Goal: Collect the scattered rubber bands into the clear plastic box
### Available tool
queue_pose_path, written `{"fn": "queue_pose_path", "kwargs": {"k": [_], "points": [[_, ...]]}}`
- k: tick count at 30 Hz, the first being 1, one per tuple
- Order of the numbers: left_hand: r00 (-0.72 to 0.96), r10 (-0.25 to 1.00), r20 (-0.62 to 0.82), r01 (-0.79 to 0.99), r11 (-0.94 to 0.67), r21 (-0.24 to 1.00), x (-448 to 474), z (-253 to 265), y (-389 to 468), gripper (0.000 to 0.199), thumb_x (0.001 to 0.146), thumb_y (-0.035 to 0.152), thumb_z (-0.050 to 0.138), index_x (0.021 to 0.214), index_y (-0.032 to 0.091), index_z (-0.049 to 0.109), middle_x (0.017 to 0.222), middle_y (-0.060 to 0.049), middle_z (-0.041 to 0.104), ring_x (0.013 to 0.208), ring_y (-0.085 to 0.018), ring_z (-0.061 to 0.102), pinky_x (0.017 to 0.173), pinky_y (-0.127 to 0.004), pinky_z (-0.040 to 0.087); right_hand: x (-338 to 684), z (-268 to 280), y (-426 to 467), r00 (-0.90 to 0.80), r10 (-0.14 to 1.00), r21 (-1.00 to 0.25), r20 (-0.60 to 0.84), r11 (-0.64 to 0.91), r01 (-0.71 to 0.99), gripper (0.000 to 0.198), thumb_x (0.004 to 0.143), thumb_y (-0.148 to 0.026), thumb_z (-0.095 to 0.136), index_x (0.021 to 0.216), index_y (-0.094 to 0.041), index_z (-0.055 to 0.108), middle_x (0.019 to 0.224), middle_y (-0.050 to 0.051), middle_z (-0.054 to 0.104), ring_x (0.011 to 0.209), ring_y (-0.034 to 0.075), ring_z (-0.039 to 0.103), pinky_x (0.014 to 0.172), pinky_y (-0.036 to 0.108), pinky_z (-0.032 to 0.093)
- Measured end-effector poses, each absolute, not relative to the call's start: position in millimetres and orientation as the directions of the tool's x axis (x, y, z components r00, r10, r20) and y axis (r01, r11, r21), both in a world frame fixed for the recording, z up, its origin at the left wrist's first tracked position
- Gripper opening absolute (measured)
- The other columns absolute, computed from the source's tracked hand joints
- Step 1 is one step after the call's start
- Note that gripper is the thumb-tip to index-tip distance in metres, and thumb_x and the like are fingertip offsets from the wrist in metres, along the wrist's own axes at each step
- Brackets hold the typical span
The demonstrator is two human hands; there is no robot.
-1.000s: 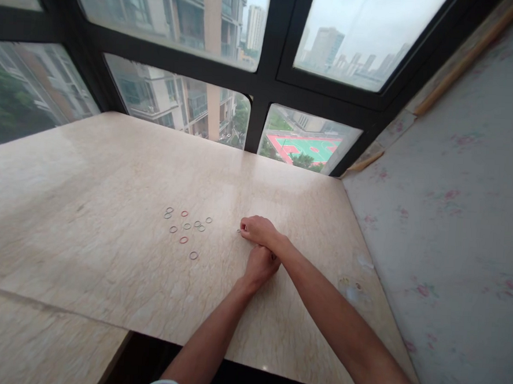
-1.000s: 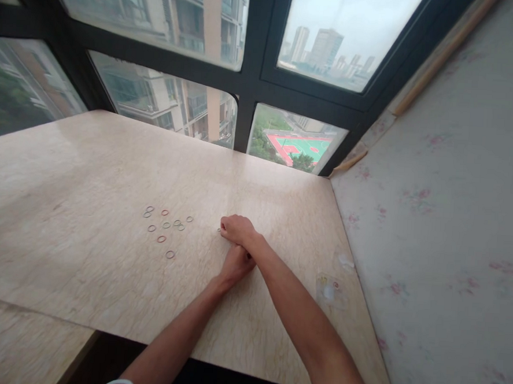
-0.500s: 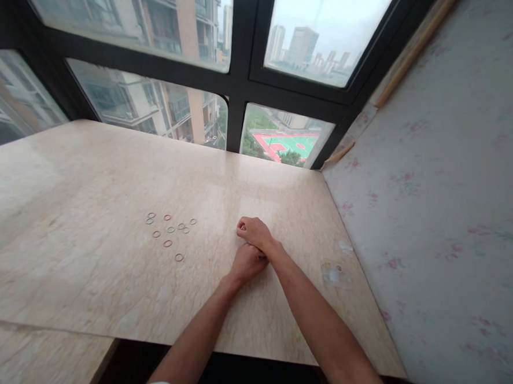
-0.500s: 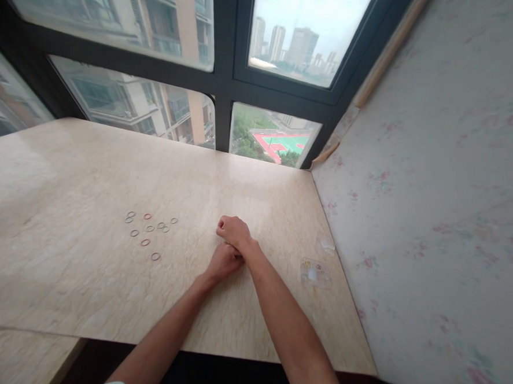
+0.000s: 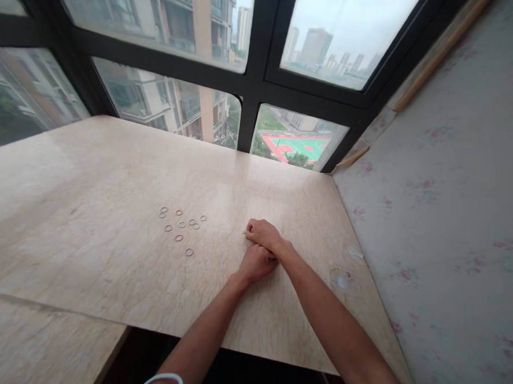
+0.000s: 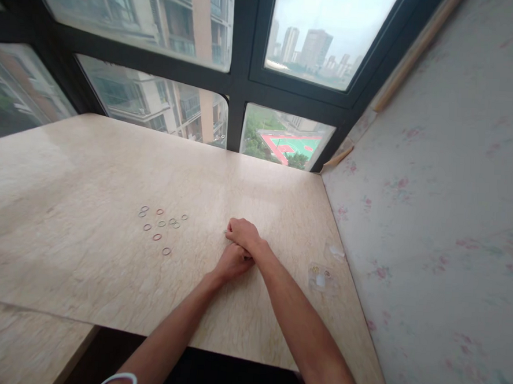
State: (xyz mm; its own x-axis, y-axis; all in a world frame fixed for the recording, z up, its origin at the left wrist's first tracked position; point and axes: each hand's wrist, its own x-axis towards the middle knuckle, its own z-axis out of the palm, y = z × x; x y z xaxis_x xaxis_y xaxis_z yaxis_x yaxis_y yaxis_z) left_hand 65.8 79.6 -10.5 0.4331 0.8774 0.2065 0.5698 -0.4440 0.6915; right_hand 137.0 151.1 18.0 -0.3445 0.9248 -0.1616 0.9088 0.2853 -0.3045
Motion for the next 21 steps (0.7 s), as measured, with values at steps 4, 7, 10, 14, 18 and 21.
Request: {"fn": "queue_pose_path", "kwargs": {"k": [4, 7, 10, 14, 18, 21], "points": [[0.427, 0.882, 0.199, 0.571, -0.434, 0.697, 66.4, -12.1, 79.7, 0.019, 0.073, 0.011, 0.058, 0.06, 0.016, 0.071, 0.061, -0.005, 0.068, 0.061, -0.017, 0.061, 0.06, -0.026, 0.041, 139.3, 16.7, 150.0, -0.345, 0.93, -0.379, -0.128, 0.275, 0.884, 0.006, 0.078, -0.019, 0.059, 0.081, -0.02, 0.065, 0.077, 0.003, 0.069, 0.069, 0.015, 0.059, 0.059, 0.023, 0.034], [0.445, 0.867, 0.224, 0.558, -0.464, 0.688, 67.0, -14.2, 80.0, 0.02, 0.072, 0.01, 0.057, 0.06, 0.016, 0.072, 0.063, -0.005, 0.069, 0.06, -0.016, 0.06, 0.059, -0.026, 0.041, 141.8, 16.7, 146.8, -0.332, 0.94, -0.475, -0.083, 0.256, 0.842, 0.007, 0.077, -0.017, 0.058, 0.079, -0.02, 0.064, 0.074, 0.001, 0.068, 0.067, 0.013, 0.058, 0.059, 0.022, 0.036], [0.468, 0.844, 0.263, 0.538, -0.508, 0.673, 66.8, -16.8, 80.2, 0.022, 0.071, 0.008, 0.056, 0.057, 0.017, 0.071, 0.061, -0.005, 0.068, 0.058, -0.015, 0.059, 0.059, -0.025, 0.04, 144.7, 14.7, 143.0, -0.304, 0.952, -0.596, -0.025, 0.23, 0.769, 0.005, 0.077, -0.018, 0.057, 0.078, -0.019, 0.062, 0.07, -0.002, 0.066, 0.064, 0.011, 0.058, 0.059, 0.02, 0.039], [0.48, 0.825, 0.299, 0.516, -0.541, 0.664, 65.6, -17.4, 80.2, 0.022, 0.068, 0.007, 0.056, 0.053, 0.017, 0.069, 0.058, -0.004, 0.067, 0.056, -0.014, 0.057, 0.058, -0.025, 0.039, 149.2, 13.8, 133.8, -0.183, 0.98, -0.725, 0.075, 0.179, 0.665, 0.008, 0.08, -0.024, 0.051, 0.08, -0.019, 0.057, 0.068, -0.002, 0.063, 0.06, 0.011, 0.057, 0.056, 0.019, 0.042], [0.475, 0.842, 0.257, 0.516, -0.503, 0.694, 64.0, -12.2, 81.4, 0.023, 0.07, 0.008, 0.055, 0.054, 0.017, 0.067, 0.061, -0.004, 0.068, 0.058, -0.014, 0.058, 0.057, -0.023, 0.039, 156.8, 21.8, 116.9, -0.003, 0.984, -0.79, 0.175, 0.143, 0.596, 0.014, 0.084, -0.032, 0.045, 0.084, -0.02, 0.053, 0.064, -0.003, 0.058, 0.057, 0.011, 0.055, 0.056, 0.021, 0.043], [0.396, 0.89, 0.226, 0.51, -0.417, 0.752, 62.2, -7.4, 83.7, 0.022, 0.076, 0.01, 0.052, 0.07, 0.017, 0.072, 0.071, -0.004, 0.071, 0.064, -0.014, 0.061, 0.063, -0.024, 0.043, 168.3, 28.8, 99.8, 0.162, 0.962, -0.88, 0.222, 0.126, 0.458, 0.014, 0.082, -0.034, 0.049, 0.083, -0.02, 0.052, 0.058, -0.005, 0.052, 0.052, 0.011, 0.051, 0.053, 0.021, 0.041]]}}
